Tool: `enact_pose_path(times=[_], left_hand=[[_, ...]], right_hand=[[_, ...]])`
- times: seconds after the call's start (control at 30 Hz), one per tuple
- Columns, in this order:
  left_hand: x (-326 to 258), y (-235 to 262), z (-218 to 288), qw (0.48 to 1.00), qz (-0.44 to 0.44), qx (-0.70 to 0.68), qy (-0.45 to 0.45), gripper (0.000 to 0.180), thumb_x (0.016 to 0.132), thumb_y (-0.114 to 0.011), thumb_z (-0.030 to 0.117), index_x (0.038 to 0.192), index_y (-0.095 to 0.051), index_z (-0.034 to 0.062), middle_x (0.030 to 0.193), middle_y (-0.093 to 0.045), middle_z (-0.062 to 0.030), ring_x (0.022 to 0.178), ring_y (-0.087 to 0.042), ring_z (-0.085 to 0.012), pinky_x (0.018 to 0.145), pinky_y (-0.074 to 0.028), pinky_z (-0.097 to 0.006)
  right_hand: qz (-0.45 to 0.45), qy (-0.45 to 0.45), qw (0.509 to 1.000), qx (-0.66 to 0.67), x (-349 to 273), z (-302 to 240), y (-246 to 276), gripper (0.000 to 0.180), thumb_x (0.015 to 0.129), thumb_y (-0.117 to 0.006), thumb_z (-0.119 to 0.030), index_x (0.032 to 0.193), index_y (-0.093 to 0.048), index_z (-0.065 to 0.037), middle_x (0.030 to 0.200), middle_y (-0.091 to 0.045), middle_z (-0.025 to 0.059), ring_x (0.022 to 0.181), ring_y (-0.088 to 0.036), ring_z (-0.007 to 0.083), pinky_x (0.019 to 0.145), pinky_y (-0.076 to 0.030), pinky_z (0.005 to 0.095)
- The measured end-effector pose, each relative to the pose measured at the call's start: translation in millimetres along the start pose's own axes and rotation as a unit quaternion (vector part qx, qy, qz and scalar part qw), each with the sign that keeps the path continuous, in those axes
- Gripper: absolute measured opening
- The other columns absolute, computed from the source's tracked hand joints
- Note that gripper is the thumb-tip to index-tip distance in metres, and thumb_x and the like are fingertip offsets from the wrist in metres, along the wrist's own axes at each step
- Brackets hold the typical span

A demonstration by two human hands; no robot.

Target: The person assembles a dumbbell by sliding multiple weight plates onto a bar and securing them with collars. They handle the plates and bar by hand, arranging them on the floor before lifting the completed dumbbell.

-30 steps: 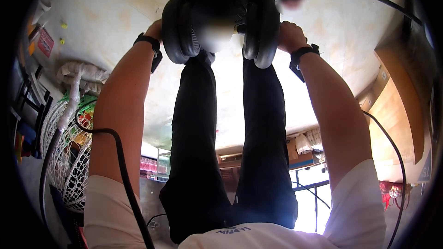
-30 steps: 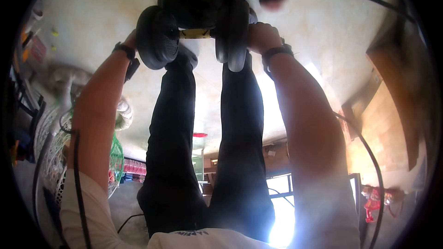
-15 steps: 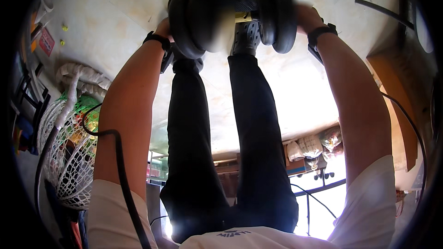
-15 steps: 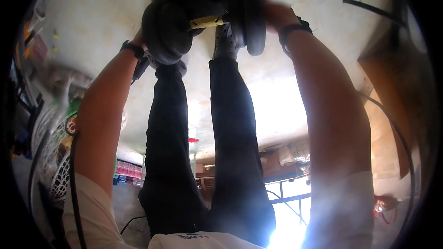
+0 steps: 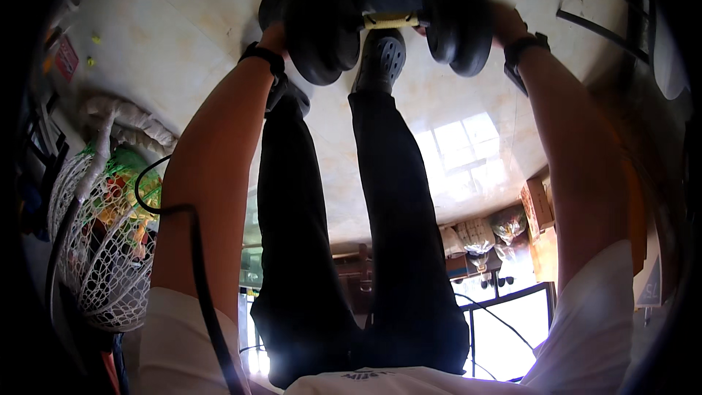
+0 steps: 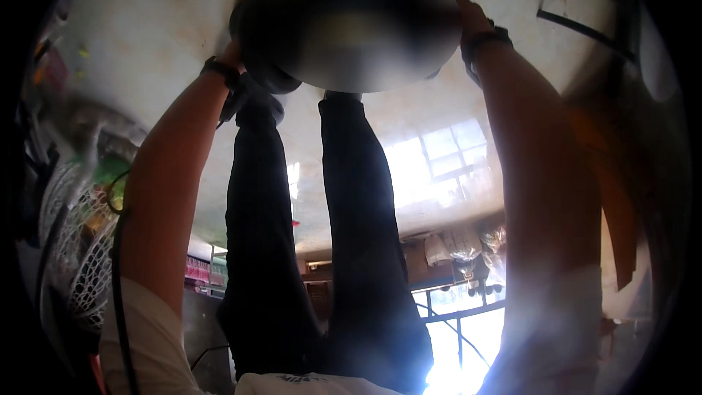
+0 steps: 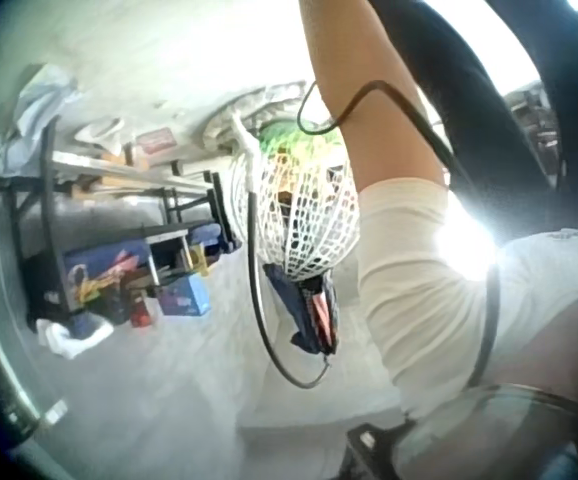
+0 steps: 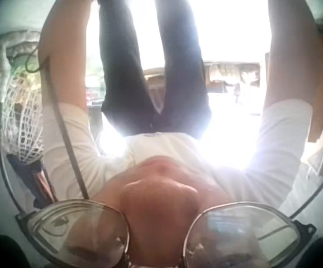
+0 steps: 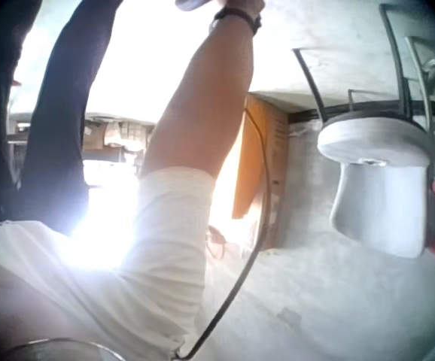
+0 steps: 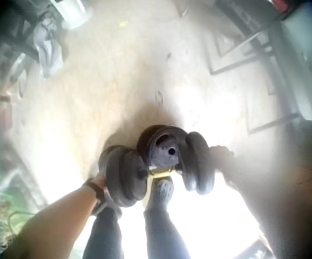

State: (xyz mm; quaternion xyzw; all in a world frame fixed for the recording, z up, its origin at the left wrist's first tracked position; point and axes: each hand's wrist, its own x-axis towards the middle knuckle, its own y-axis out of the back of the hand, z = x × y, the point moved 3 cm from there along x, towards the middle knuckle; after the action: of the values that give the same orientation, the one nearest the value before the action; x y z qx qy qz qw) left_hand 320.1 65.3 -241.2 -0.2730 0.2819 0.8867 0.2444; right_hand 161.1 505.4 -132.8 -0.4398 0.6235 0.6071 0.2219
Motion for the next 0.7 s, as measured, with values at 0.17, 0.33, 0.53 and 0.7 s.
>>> enact_pose_path(times=[0.17,0.33,0.53,0.7], left_hand=[[-30.1,5.6,2.1,0.997,0.068,-0.013,0.029,0.05,0.08,-0.067,0.04,0.118,-0.06,0.0091,0.114,-0.064,-0.0199,0.11,-0.058,-0.0386,0.09,-0.049,-0.044],[-51.9,8.8,-8.6,0.995,0.042,0.033,0.079,0.047,0.078,-0.068,0.04,0.114,-0.062,0.0094,0.111,-0.065,-0.0197,0.109,-0.058,-0.0382,0.09,-0.05,-0.045],[-64.6,28.4,47.6,0.984,0.057,0.11,0.126,0.046,0.076,-0.069,0.04,0.11,-0.064,0.0095,0.107,-0.067,-0.0179,0.105,-0.061,-0.0375,0.087,-0.052,-0.044],[-50.2,28.5,58.5,0.977,-0.019,0.168,0.13,0.045,0.076,-0.069,0.041,0.109,-0.065,0.0103,0.106,-0.067,-0.0171,0.103,-0.062,-0.0369,0.087,-0.052,-0.045]], right_hand=[[-0.065,0.015,0.997,-0.038,4.7,-64.8,48.3,0.037,0.087,-0.055,-0.035,0.11,-0.064,-0.007,0.109,-0.067,0.0169,0.106,-0.061,0.0369,0.088,-0.048,0.0443],[-0.08,0.017,0.996,-0.028,39.3,-78.7,43.0,0.037,0.087,-0.054,-0.035,0.109,-0.064,-0.007,0.109,-0.067,0.0176,0.107,-0.061,0.0362,0.089,-0.047,0.0437],[-0.026,0.049,0.993,-0.101,50.2,-63.8,28.8,0.036,0.087,-0.055,-0.033,0.112,-0.063,-0.01,0.109,-0.066,0.0162,0.105,-0.061,0.0345,0.091,-0.046,0.0443],[0.386,0.003,0.915,-0.116,-4.7,-61.4,22.5,0.039,0.081,-0.065,-0.033,0.118,-0.058,-0.021,0.13,-0.051,0.0039,0.123,-0.046,0.0272,0.097,-0.038,0.0487]])
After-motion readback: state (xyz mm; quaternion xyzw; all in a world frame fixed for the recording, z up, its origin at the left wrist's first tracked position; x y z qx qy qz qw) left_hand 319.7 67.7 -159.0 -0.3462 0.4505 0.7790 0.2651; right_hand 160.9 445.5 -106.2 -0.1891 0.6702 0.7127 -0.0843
